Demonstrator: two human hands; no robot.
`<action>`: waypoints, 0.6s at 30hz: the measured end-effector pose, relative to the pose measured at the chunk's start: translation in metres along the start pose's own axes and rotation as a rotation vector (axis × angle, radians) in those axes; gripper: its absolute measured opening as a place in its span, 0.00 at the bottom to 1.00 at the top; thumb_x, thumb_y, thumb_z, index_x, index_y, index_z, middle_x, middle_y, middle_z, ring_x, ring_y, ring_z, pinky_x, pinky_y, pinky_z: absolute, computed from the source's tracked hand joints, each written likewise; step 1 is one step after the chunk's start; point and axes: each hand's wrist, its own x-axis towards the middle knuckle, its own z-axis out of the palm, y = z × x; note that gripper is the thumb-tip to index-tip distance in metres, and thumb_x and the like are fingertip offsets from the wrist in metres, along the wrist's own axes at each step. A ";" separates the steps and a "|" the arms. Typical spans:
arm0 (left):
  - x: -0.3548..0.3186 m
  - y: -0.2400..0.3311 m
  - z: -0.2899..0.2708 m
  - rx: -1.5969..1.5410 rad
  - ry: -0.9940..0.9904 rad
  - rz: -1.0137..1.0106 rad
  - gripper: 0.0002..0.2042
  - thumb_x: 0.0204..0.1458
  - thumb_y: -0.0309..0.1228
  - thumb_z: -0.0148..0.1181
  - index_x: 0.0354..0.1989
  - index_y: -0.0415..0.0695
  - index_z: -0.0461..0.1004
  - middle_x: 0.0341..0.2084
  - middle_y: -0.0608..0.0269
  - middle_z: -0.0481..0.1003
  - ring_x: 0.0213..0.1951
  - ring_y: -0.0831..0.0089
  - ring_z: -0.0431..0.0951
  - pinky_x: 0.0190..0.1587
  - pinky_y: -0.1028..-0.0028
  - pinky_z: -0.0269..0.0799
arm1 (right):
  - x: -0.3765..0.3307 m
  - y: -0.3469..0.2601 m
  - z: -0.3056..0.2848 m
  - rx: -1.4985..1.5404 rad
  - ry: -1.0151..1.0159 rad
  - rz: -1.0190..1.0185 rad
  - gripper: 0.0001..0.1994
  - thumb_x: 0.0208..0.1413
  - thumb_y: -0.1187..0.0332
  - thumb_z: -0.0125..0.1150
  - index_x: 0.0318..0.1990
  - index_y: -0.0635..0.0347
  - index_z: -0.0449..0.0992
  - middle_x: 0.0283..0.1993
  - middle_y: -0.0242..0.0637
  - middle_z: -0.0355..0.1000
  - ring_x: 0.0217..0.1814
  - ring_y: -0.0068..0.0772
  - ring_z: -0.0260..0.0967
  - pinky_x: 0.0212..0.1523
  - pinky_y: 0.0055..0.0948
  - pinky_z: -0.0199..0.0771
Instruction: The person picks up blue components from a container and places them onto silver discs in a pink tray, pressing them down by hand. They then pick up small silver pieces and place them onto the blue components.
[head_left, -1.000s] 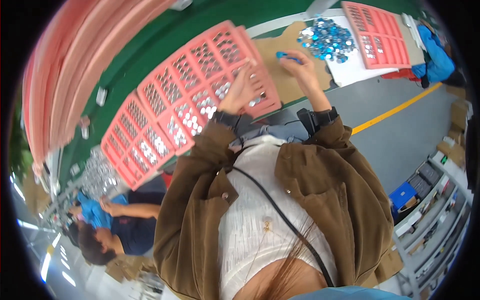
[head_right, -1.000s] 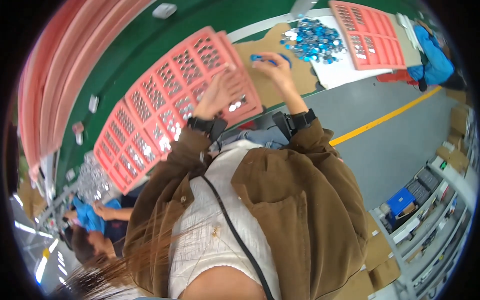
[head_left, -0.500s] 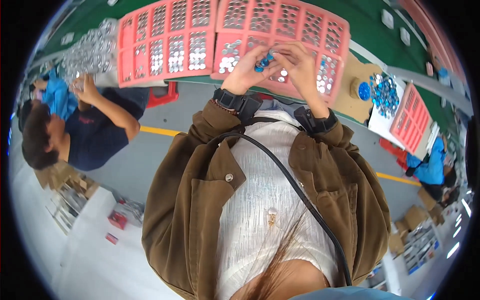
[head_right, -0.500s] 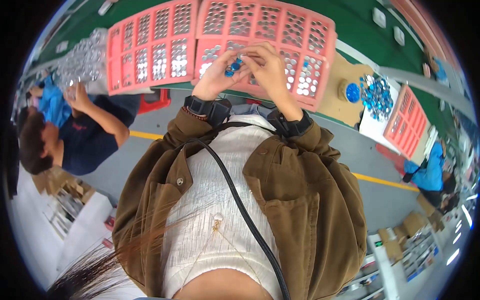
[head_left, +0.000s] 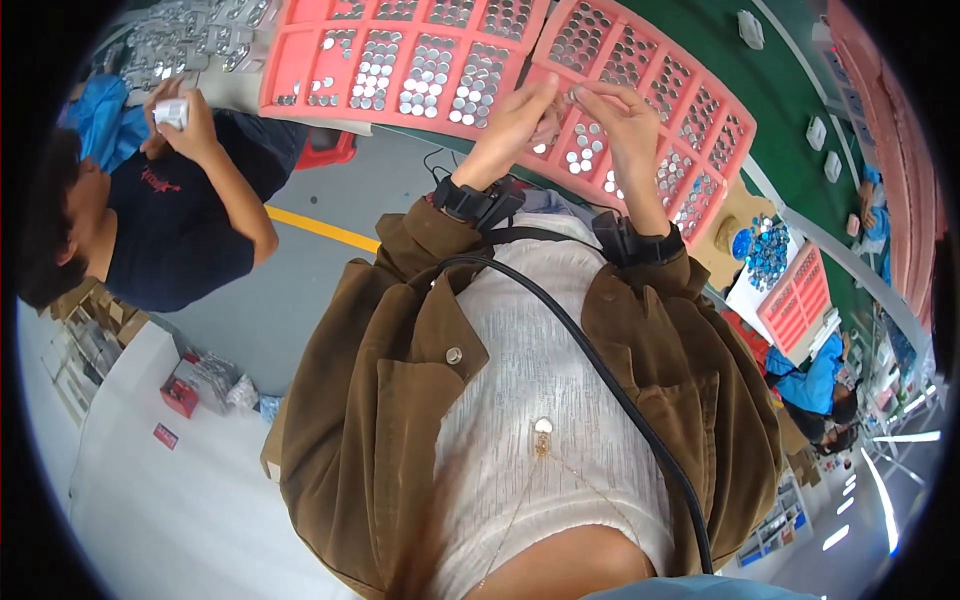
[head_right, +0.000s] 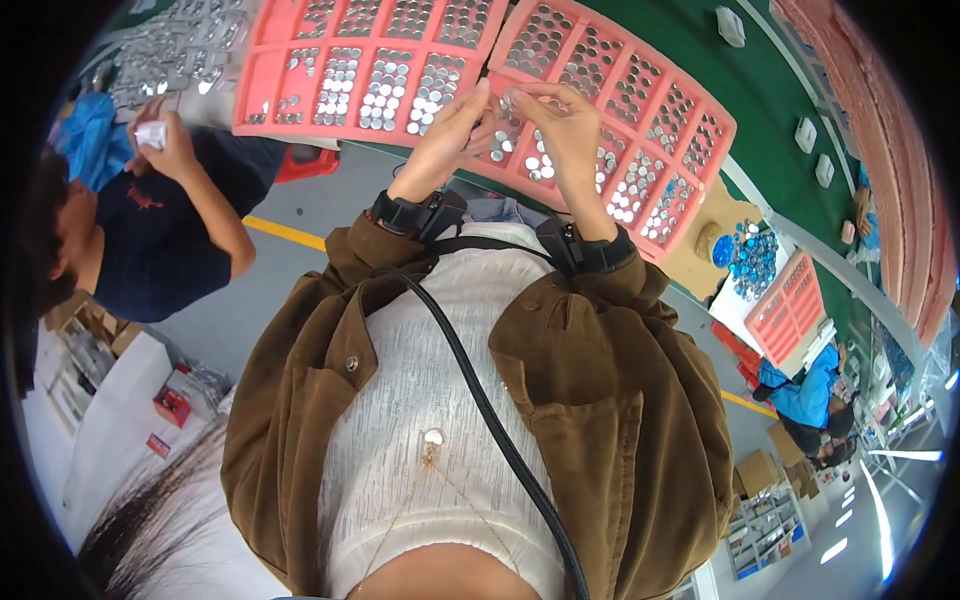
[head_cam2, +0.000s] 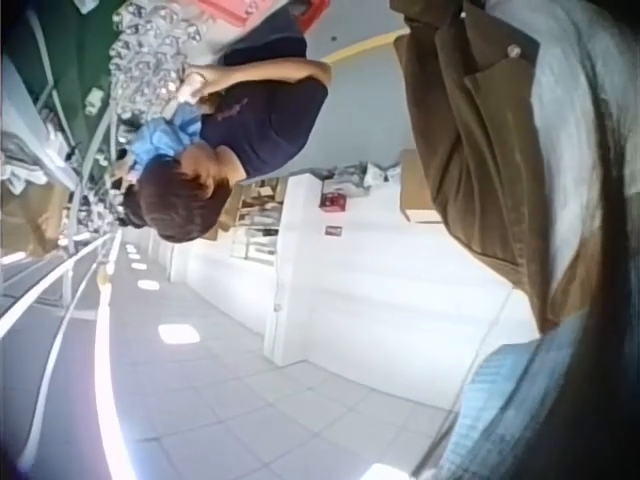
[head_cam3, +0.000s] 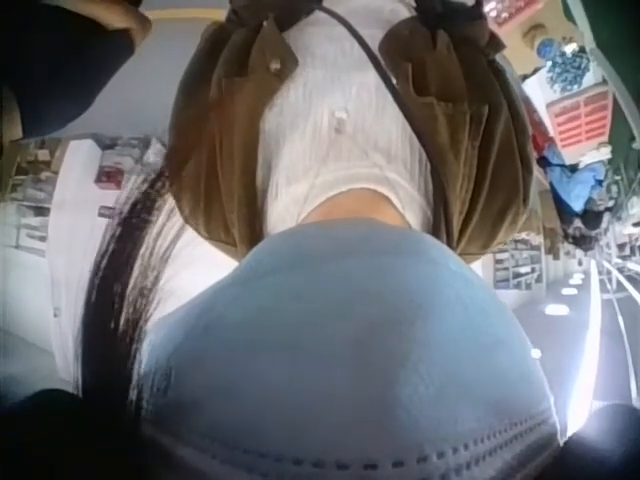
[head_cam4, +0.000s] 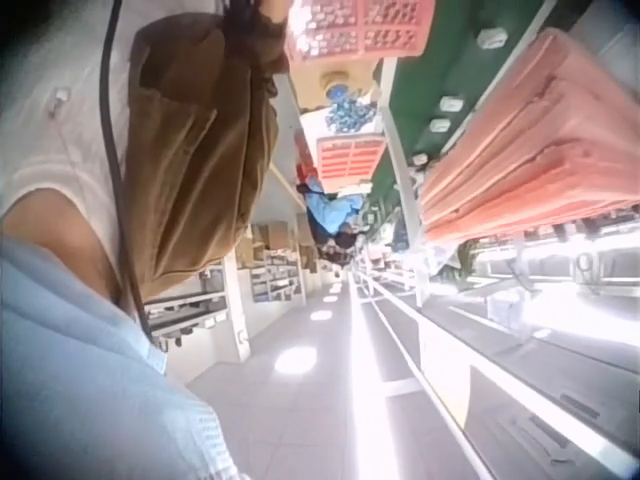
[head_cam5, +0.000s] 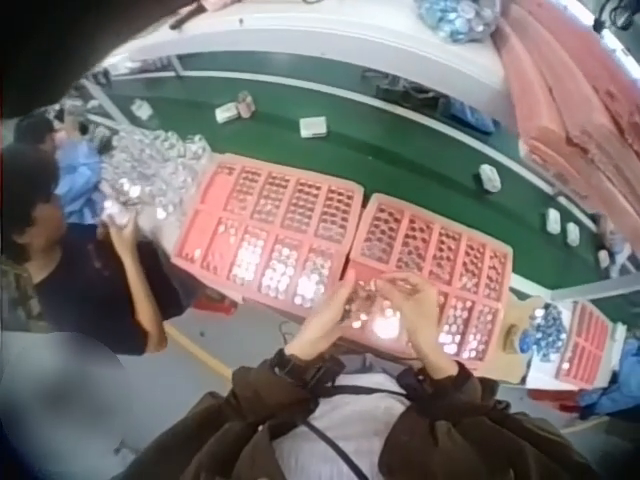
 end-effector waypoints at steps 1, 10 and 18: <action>0.002 -0.001 -0.001 0.110 -0.007 0.040 0.11 0.56 0.39 0.45 0.34 0.44 0.64 0.14 0.74 0.59 0.17 0.86 0.58 0.20 0.83 0.51 | 0.001 0.002 0.000 -0.004 0.011 0.007 0.07 0.45 0.76 0.61 0.31 0.71 0.74 0.36 0.36 0.68 0.37 0.27 0.72 0.35 0.19 0.71; 0.017 -0.005 -0.008 0.498 0.037 0.190 0.12 0.57 0.38 0.43 0.31 0.41 0.65 0.11 0.72 0.60 0.15 0.85 0.57 0.19 0.82 0.53 | 0.006 0.013 0.004 -0.091 0.018 0.058 0.08 0.48 0.75 0.57 0.36 0.69 0.73 0.36 0.40 0.73 0.39 0.26 0.71 0.43 0.20 0.69; 0.025 -0.009 -0.020 0.503 0.012 0.248 0.10 0.57 0.34 0.43 0.32 0.41 0.65 0.11 0.71 0.60 0.16 0.86 0.59 0.20 0.83 0.53 | 0.010 0.016 0.010 -0.016 0.030 0.095 0.08 0.49 0.72 0.57 0.35 0.69 0.74 0.35 0.38 0.73 0.38 0.25 0.71 0.40 0.20 0.70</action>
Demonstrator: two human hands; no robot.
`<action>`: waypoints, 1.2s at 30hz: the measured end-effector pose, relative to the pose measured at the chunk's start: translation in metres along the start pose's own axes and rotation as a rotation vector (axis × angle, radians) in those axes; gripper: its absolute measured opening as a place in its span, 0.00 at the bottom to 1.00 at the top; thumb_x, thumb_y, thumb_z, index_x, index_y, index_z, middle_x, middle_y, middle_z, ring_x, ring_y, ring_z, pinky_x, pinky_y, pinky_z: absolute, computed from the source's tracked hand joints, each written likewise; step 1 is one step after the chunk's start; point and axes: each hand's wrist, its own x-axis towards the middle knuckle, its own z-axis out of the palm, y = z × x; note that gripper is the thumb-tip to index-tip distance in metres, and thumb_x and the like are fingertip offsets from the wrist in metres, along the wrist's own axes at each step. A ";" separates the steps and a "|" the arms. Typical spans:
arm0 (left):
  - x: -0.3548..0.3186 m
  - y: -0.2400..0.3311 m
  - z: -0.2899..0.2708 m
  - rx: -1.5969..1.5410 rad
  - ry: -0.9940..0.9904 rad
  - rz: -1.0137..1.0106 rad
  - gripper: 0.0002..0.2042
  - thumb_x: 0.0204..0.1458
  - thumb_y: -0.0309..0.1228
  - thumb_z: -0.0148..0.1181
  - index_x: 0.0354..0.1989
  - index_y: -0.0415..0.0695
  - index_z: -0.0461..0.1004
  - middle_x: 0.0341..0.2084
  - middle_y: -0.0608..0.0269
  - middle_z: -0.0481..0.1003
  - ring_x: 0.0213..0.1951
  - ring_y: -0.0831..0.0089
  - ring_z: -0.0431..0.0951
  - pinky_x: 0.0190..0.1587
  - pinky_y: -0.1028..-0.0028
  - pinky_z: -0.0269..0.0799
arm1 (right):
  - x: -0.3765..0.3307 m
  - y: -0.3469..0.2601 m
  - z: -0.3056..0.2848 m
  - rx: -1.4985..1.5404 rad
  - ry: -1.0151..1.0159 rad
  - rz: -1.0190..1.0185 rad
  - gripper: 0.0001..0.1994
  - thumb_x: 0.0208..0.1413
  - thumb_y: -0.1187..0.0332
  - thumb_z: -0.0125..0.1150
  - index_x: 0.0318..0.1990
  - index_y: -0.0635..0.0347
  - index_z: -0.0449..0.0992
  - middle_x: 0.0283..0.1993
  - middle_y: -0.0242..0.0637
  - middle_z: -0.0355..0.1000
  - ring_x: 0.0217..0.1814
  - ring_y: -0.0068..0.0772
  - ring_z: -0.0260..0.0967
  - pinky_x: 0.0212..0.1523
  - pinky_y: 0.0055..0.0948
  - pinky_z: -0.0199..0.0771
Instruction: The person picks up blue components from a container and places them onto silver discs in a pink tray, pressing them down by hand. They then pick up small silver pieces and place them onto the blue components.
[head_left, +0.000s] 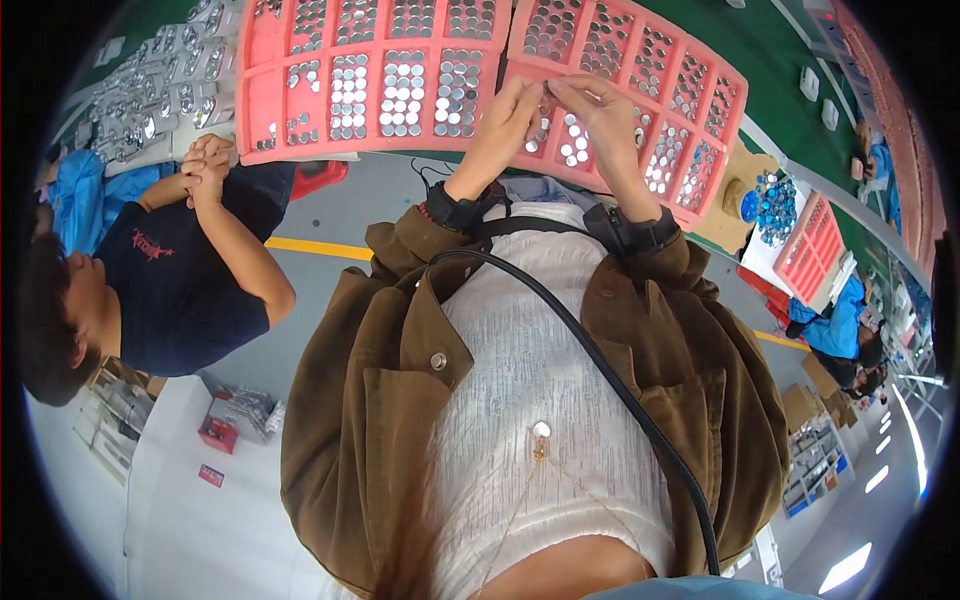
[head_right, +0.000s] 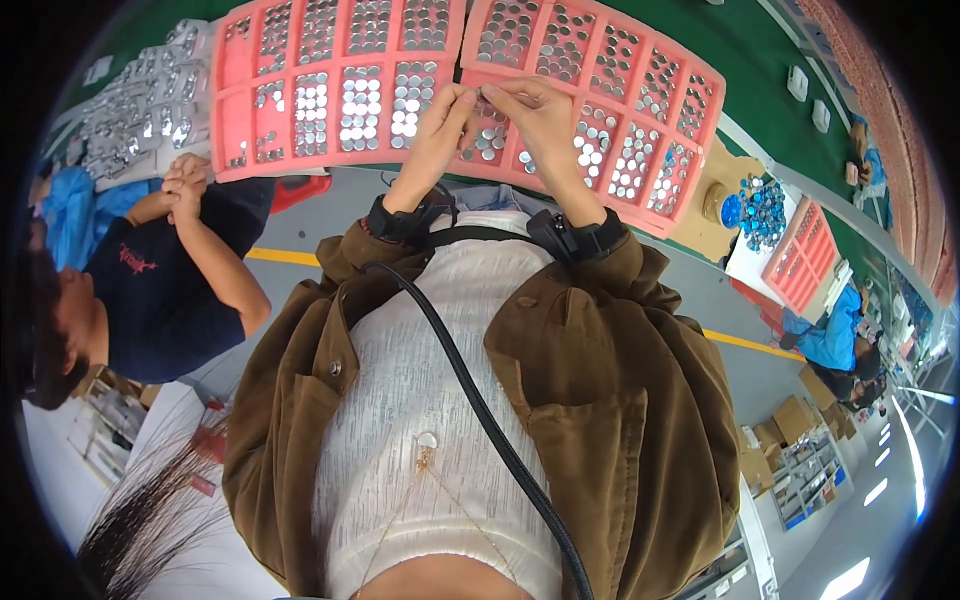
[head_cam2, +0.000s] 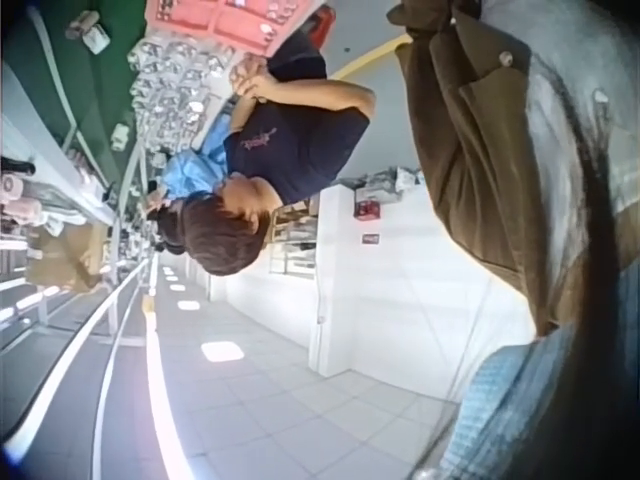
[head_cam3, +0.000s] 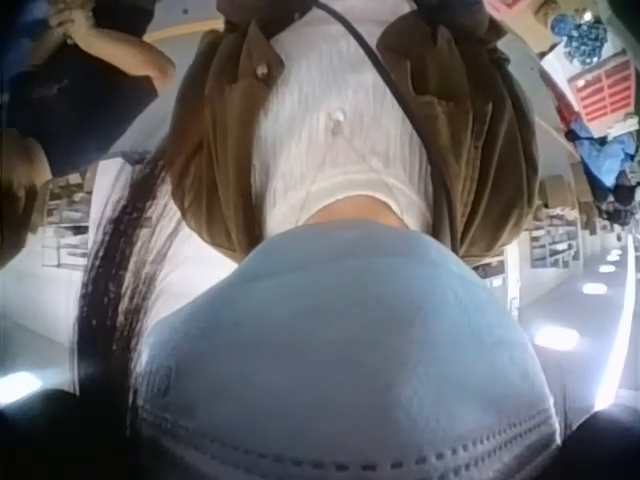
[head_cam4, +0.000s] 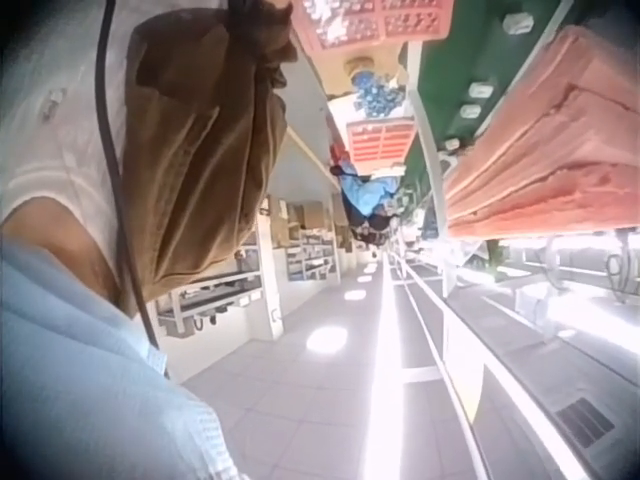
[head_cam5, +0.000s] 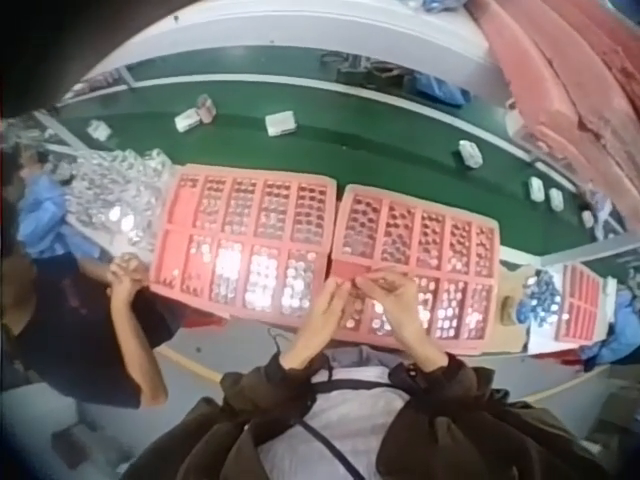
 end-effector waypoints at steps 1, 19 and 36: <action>0.000 0.000 -0.001 -0.002 -0.005 -0.005 0.10 0.57 0.34 0.43 0.32 0.41 0.65 0.11 0.71 0.60 0.16 0.86 0.59 0.20 0.83 0.53 | 0.002 0.002 0.001 -0.011 -0.005 0.012 0.09 0.49 0.71 0.58 0.35 0.69 0.74 0.34 0.37 0.73 0.37 0.24 0.71 0.38 0.20 0.70; 0.013 -0.036 -0.029 -0.115 0.086 -0.279 0.06 0.49 0.28 0.47 0.24 0.39 0.67 0.09 0.72 0.61 0.11 0.87 0.57 0.14 0.83 0.48 | 0.027 0.054 -0.008 0.056 -0.266 0.353 0.11 0.52 0.72 0.53 0.41 0.70 0.72 0.39 0.43 0.71 0.39 0.27 0.71 0.43 0.23 0.72; 0.016 -0.041 -0.054 -0.233 0.241 -0.338 0.09 0.50 0.32 0.47 0.22 0.42 0.66 0.10 0.74 0.60 0.12 0.87 0.55 0.15 0.83 0.46 | 0.060 0.090 -0.005 -1.286 -0.139 -0.697 0.08 0.42 0.71 0.56 0.31 0.61 0.74 0.29 0.38 0.68 0.31 0.36 0.66 0.34 0.34 0.66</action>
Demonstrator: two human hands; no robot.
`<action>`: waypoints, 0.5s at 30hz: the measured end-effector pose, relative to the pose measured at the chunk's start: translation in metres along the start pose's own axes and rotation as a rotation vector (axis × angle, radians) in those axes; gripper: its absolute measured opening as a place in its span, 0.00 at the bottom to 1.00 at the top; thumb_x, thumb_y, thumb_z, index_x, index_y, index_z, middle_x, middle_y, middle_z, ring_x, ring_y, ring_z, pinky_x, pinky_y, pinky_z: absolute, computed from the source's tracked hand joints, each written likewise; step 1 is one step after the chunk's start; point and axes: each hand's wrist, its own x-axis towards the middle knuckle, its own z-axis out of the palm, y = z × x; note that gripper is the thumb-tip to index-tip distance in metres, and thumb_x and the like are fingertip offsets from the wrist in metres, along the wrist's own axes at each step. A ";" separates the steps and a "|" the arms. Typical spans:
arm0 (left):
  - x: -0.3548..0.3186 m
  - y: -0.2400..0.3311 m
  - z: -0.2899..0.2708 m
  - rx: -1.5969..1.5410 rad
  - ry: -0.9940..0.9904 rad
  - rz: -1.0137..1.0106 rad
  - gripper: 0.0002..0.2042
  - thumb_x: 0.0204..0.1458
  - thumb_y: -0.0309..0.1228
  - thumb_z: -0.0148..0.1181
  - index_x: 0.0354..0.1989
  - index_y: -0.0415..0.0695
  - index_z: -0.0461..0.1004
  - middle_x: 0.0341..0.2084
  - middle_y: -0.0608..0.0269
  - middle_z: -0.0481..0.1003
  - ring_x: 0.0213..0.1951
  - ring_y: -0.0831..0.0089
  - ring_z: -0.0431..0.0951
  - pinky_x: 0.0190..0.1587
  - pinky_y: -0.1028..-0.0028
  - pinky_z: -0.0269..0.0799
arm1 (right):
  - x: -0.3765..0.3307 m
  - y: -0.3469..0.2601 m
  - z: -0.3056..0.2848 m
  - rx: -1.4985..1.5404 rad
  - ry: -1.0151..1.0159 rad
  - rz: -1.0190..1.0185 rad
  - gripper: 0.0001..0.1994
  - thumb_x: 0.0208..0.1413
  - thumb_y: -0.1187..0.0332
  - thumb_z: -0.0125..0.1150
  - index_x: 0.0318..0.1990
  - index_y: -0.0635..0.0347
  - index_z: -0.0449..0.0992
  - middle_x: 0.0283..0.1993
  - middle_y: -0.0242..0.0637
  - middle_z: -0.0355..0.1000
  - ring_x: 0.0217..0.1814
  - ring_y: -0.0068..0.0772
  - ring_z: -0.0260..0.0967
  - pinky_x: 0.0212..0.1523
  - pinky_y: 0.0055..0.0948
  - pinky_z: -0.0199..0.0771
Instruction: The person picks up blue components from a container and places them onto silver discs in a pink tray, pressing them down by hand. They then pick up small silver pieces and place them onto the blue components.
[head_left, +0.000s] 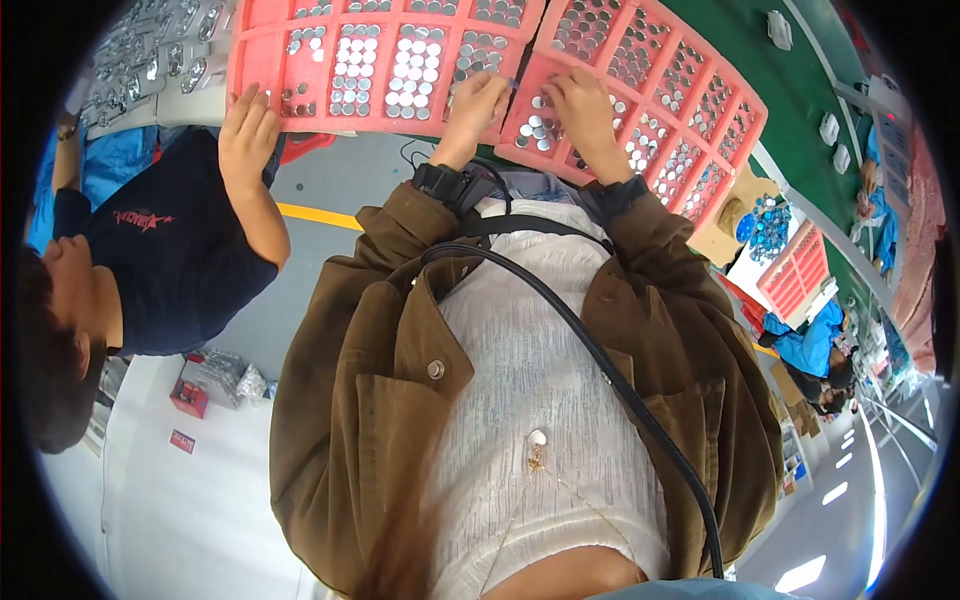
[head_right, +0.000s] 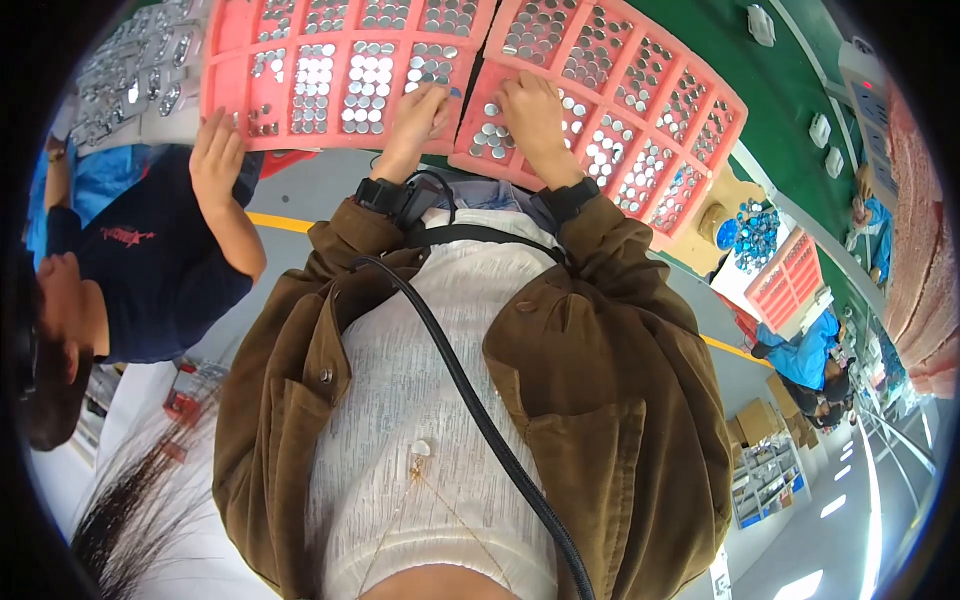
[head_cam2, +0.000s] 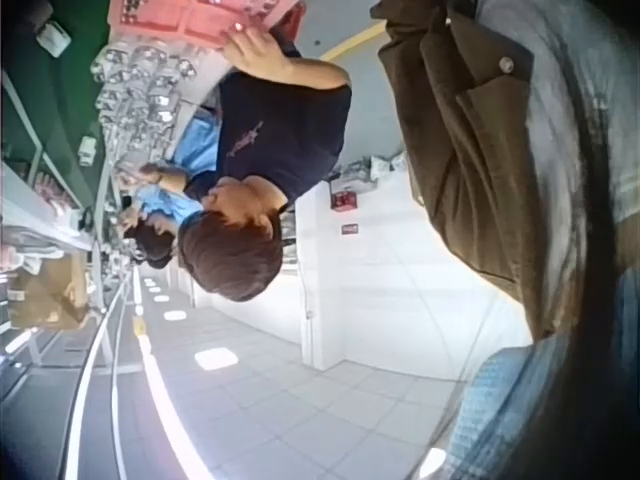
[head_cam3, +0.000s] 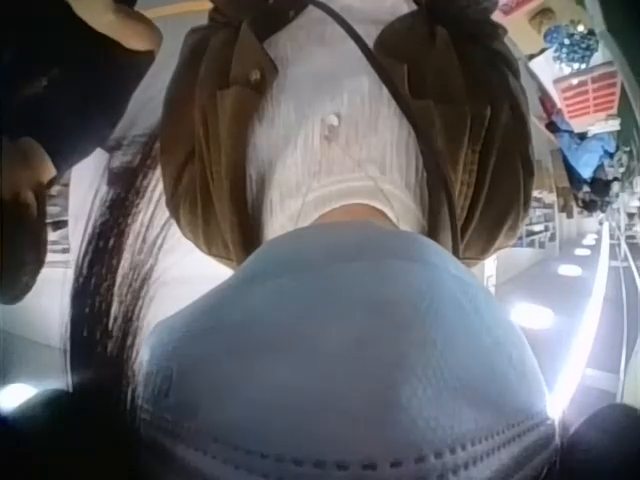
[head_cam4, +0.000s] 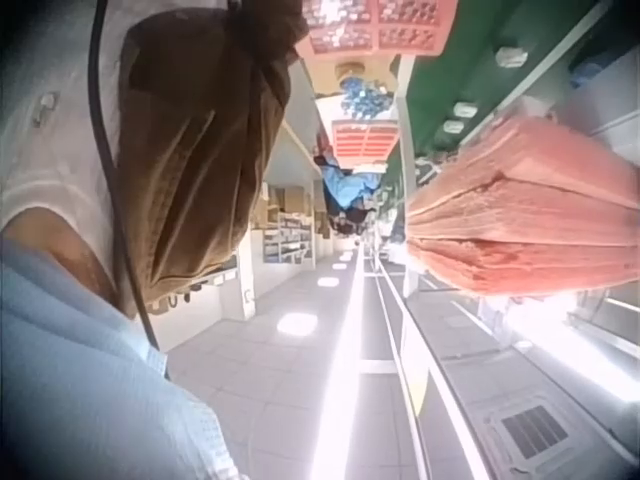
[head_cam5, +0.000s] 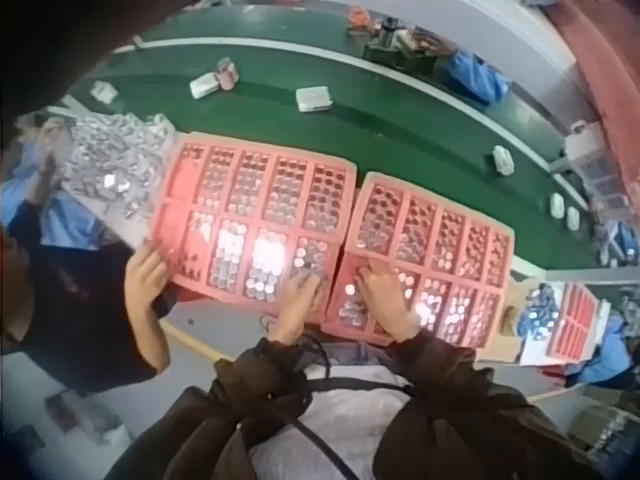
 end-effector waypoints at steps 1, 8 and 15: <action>0.000 -0.001 0.000 -0.002 0.002 -0.001 0.09 0.50 0.32 0.47 0.22 0.42 0.66 0.10 0.74 0.60 0.12 0.87 0.55 0.15 0.83 0.46 | 0.000 -0.001 -0.007 -0.048 -0.007 -0.055 0.09 0.44 0.70 0.56 0.34 0.61 0.74 0.31 0.36 0.70 0.29 0.34 0.67 0.32 0.32 0.67; 0.000 0.002 0.014 0.131 -0.205 -0.007 0.12 0.55 0.36 0.43 0.34 0.41 0.69 0.13 0.73 0.61 0.14 0.86 0.53 0.16 0.83 0.44 | 0.002 -0.032 -0.038 1.098 -0.151 0.622 0.10 0.50 0.69 0.55 0.38 0.65 0.73 0.35 0.34 0.72 0.32 0.22 0.70 0.32 0.22 0.69; -0.015 0.018 0.016 -0.059 -0.159 -0.050 0.19 0.57 0.44 0.38 0.39 0.41 0.69 0.22 0.70 0.68 0.23 0.84 0.61 0.27 0.82 0.56 | 0.006 -0.036 -0.045 0.988 -0.049 0.611 0.10 0.51 0.73 0.54 0.40 0.65 0.73 0.34 0.34 0.72 0.32 0.21 0.69 0.32 0.20 0.68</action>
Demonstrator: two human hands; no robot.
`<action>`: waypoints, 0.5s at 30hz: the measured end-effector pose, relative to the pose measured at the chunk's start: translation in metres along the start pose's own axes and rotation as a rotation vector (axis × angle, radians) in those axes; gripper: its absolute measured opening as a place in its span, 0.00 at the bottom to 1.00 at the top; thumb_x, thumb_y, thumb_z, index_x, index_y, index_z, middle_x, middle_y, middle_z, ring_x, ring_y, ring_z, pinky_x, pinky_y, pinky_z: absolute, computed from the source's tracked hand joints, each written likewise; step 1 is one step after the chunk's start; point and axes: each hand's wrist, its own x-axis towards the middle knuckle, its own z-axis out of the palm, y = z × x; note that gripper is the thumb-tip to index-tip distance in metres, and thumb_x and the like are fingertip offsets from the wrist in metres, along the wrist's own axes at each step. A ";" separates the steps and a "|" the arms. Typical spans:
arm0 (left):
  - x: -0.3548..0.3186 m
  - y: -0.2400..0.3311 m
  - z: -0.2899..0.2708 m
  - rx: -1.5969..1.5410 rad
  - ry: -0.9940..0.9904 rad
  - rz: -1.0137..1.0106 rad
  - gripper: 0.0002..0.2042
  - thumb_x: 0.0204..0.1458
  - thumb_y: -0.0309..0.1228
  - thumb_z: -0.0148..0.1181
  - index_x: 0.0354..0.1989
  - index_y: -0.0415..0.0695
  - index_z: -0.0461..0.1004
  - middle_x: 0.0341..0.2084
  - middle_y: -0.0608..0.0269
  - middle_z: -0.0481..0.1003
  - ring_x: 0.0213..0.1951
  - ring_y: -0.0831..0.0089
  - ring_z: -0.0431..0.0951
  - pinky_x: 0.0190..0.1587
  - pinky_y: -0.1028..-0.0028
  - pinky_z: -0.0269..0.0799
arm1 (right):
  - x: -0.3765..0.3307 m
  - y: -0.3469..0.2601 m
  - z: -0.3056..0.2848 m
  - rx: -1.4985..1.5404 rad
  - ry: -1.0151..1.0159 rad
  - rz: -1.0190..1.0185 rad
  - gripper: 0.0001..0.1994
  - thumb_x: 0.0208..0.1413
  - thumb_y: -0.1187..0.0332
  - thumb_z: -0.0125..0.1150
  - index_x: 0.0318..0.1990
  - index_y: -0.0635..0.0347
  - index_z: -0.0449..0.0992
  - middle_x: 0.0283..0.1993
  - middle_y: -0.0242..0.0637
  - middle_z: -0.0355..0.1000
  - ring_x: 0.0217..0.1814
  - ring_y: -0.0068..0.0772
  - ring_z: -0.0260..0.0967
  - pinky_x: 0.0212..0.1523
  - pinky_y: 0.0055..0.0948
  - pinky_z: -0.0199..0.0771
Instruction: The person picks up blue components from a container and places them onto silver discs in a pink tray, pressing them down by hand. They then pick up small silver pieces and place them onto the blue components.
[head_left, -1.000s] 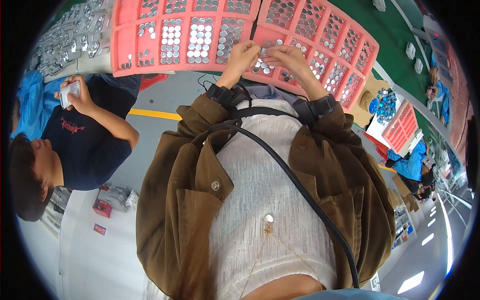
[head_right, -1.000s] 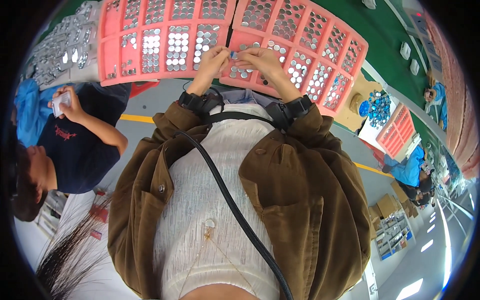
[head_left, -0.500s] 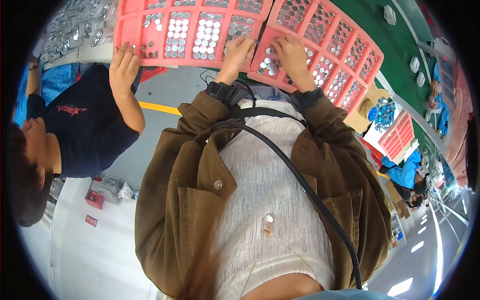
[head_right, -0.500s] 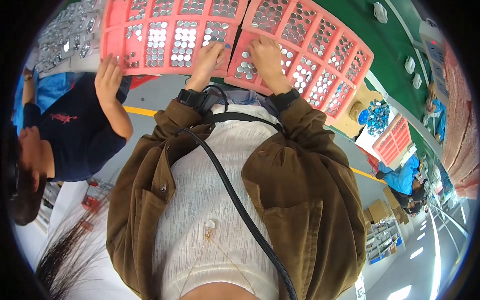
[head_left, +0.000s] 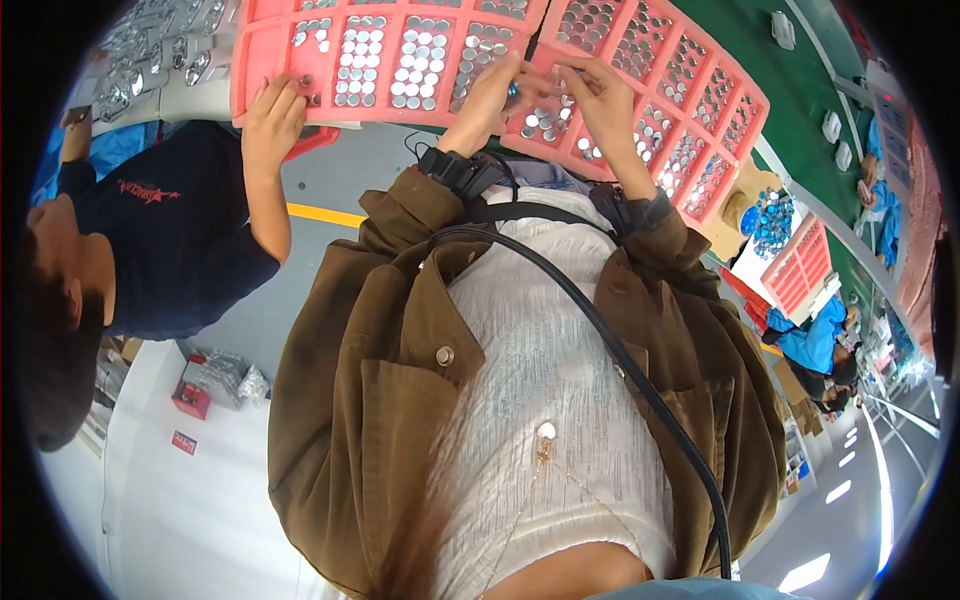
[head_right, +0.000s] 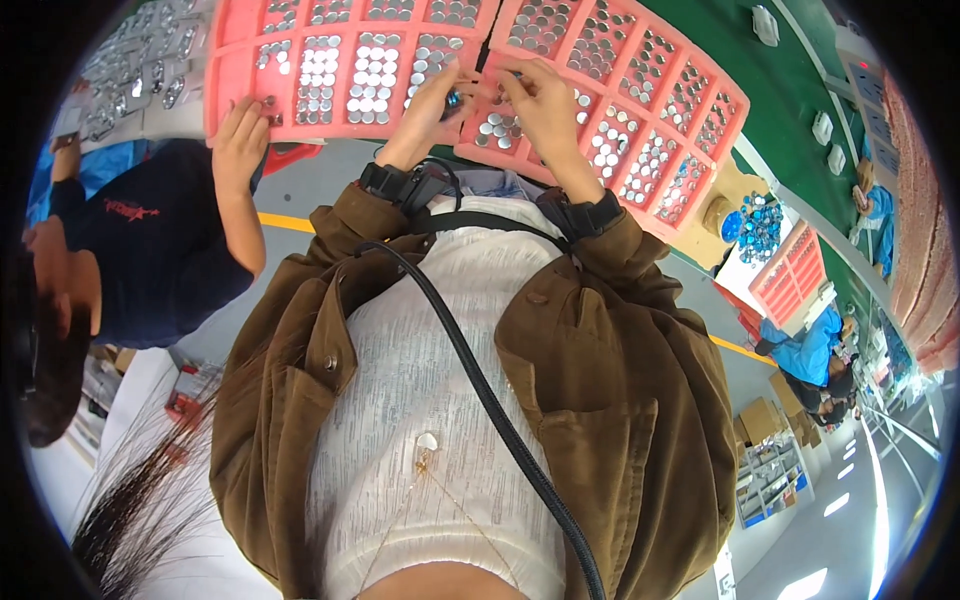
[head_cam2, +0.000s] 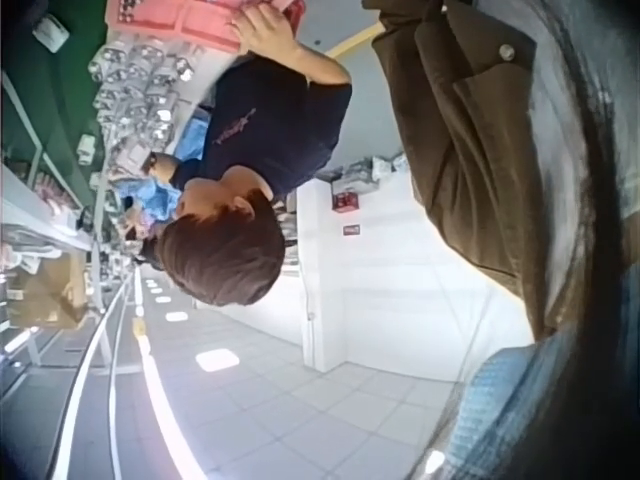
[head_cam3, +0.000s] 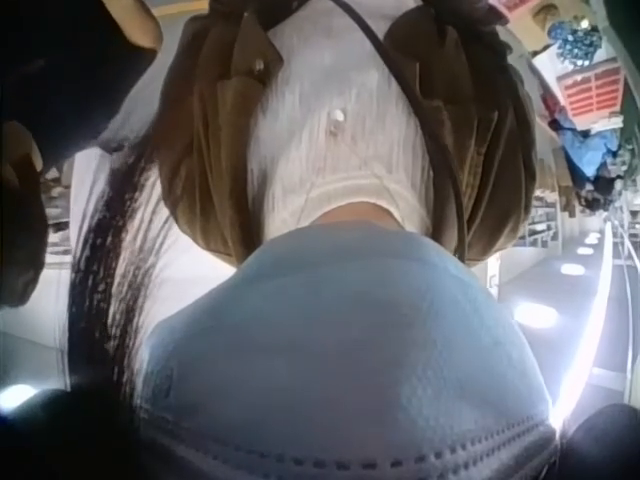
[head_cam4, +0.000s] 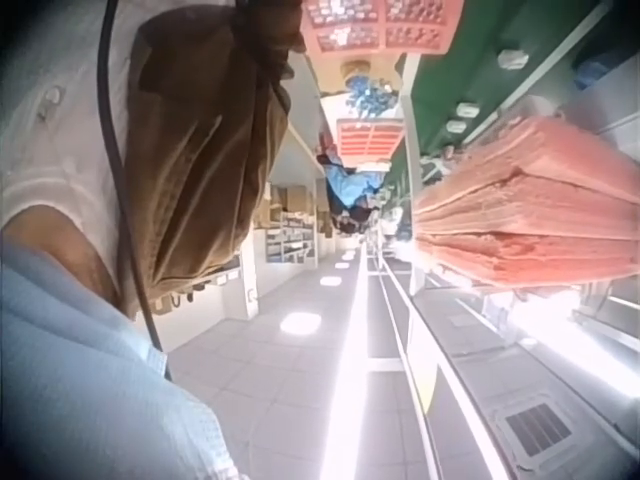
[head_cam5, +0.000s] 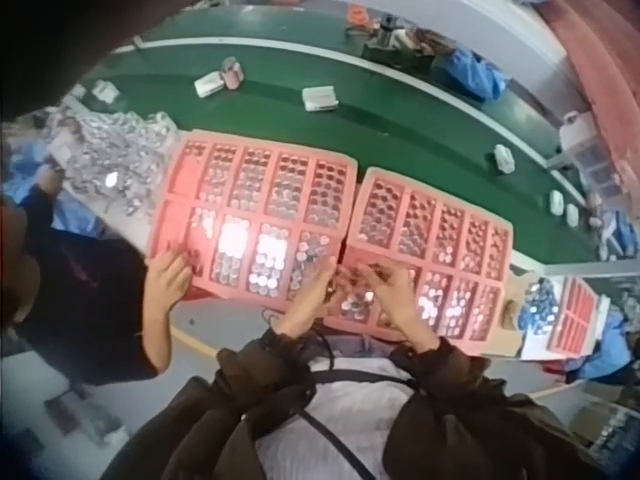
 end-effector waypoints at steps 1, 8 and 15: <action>-0.001 0.000 0.000 -0.050 0.040 0.012 0.20 0.57 0.45 0.37 0.40 0.41 0.69 0.24 0.70 0.70 0.25 0.83 0.63 0.30 0.81 0.58 | -0.001 -0.002 0.003 -0.081 -0.001 -0.076 0.10 0.50 0.72 0.55 0.40 0.65 0.73 0.33 0.34 0.72 0.31 0.22 0.69 0.32 0.20 0.68; -0.004 -0.008 -0.004 0.008 0.099 0.077 0.23 0.57 0.47 0.37 0.43 0.38 0.68 0.31 0.64 0.71 0.27 0.82 0.67 0.31 0.81 0.65 | -0.012 -0.028 0.021 -0.324 -0.126 -0.086 0.10 0.46 0.67 0.59 0.35 0.62 0.76 0.28 0.37 0.71 0.26 0.23 0.69 0.28 0.21 0.67; -0.010 -0.004 0.001 -0.023 0.126 0.081 0.23 0.56 0.48 0.38 0.43 0.39 0.69 0.31 0.66 0.71 0.26 0.82 0.66 0.29 0.83 0.64 | -0.016 -0.030 0.029 -0.433 -0.027 -0.257 0.10 0.44 0.66 0.61 0.33 0.62 0.76 0.28 0.37 0.70 0.25 0.26 0.70 0.24 0.22 0.67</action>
